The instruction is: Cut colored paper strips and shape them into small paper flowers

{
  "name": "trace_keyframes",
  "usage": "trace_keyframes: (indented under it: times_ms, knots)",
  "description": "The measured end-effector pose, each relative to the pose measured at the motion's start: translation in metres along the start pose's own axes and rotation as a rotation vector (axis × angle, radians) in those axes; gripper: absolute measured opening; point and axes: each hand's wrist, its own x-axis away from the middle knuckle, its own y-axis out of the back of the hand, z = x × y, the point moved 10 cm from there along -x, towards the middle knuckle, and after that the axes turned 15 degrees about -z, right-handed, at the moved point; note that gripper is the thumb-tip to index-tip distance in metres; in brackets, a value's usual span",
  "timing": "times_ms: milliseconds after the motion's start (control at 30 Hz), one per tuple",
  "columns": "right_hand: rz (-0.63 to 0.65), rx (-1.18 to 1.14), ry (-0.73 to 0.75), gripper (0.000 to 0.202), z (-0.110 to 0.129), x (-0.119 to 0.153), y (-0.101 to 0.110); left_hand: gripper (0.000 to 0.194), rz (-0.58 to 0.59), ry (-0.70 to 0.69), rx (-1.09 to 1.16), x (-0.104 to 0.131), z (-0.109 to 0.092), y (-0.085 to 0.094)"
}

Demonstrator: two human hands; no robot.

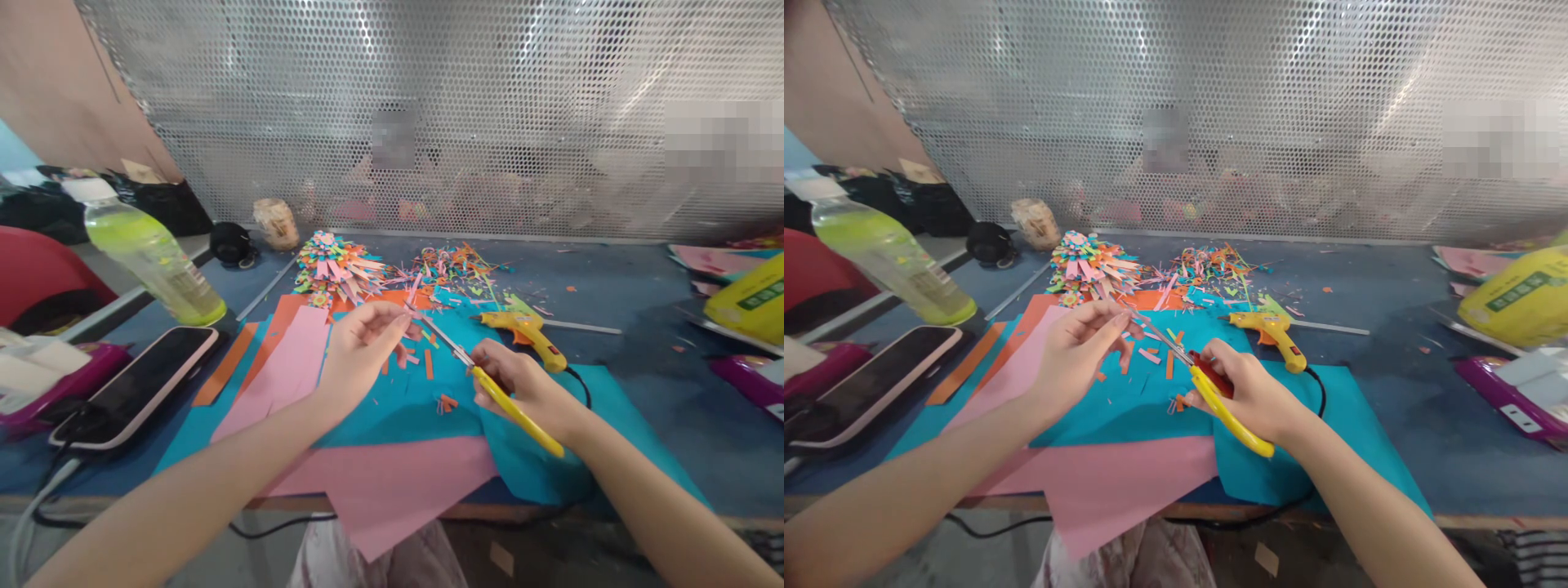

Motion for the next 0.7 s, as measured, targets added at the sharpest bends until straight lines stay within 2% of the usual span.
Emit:
trace_keyframes:
  times_ms: [267,700]
  knots:
    - [0.016,-0.033,0.017,0.031,-0.0023,0.001,-0.0022,0.013,0.031,0.023,0.03,0.0051,0.0047,-0.0067]
    - [-0.001,-0.051,0.01,0.028,-0.0012,0.0007,-0.0001,0.012,0.035,0.019,0.037,0.0041,0.0041,-0.0056]
